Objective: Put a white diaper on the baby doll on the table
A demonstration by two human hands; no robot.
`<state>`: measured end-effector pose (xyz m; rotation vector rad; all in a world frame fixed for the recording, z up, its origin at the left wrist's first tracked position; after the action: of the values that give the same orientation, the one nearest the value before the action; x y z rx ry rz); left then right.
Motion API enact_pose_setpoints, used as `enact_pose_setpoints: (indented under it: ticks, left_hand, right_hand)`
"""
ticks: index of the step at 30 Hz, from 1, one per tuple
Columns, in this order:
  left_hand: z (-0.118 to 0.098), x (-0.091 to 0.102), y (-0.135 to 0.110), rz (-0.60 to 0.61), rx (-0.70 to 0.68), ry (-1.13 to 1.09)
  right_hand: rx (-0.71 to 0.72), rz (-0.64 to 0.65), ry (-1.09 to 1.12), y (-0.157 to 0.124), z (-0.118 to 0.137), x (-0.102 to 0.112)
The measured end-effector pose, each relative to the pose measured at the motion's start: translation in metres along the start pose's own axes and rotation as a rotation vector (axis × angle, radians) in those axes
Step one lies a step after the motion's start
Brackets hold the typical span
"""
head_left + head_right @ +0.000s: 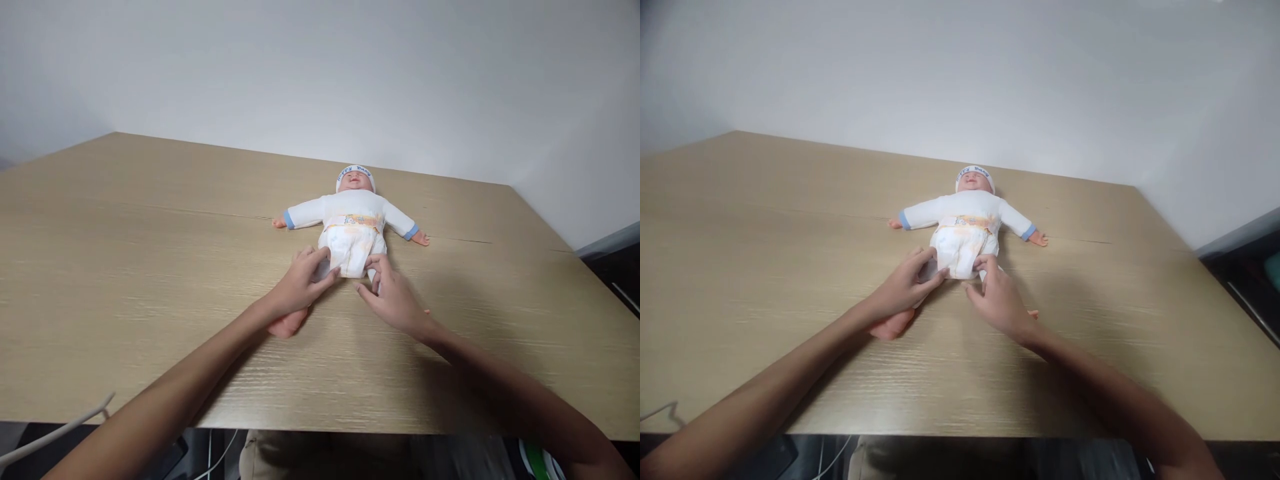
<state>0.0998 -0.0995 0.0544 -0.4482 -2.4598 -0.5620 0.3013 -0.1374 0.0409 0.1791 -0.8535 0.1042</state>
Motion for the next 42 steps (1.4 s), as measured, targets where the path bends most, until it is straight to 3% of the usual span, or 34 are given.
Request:
enact_pose_setpoints:
  ticks: [5, 10, 17, 25, 28, 33, 42]
  left_hand:
    - [0.006, 0.004, -0.003, -0.046, 0.073, -0.195]
    - [0.020, 0.005, -0.010, -0.107, 0.123, -0.337]
    - [0.029, 0.000, -0.014, -0.133, 0.241, -0.435]
    - [0.022, -0.004, -0.006, -0.031, 0.257, -0.438]
    - [0.018, -0.002, 0.001, 0.021, 0.298, -0.536]
    - [0.012, 0.000, 0.003, 0.126, 0.513, -0.709]
    - [0.017, -0.004, -0.001, 0.054, 0.592, -0.792]
  right_hand:
    - [0.014, -0.218, 0.057, 0.000, -0.013, 0.007]
    - [-0.054, -0.260, 0.123, -0.001, -0.021, 0.015]
    - [-0.022, -0.275, 0.037, -0.001, -0.015, 0.017]
    - [0.036, -0.192, -0.090, 0.002, -0.006, 0.013]
    - [0.039, -0.175, -0.059, 0.006, -0.003, 0.013]
    - [-0.027, -0.126, 0.050, 0.010, -0.006, 0.012]
    - [-0.045, -0.103, 0.171, 0.014, -0.006, 0.008]
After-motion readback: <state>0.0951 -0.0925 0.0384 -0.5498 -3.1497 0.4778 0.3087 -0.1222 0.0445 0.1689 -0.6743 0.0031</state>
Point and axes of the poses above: each hand's wrist, its own y-axis towards the middle knuckle, its own x-axis out of the back of the hand, z = x × y, the point moved 6 cm from there along y, towards the middle knuckle, and after that the axes turned 7 degrees about -y, right-handed, at the moved point
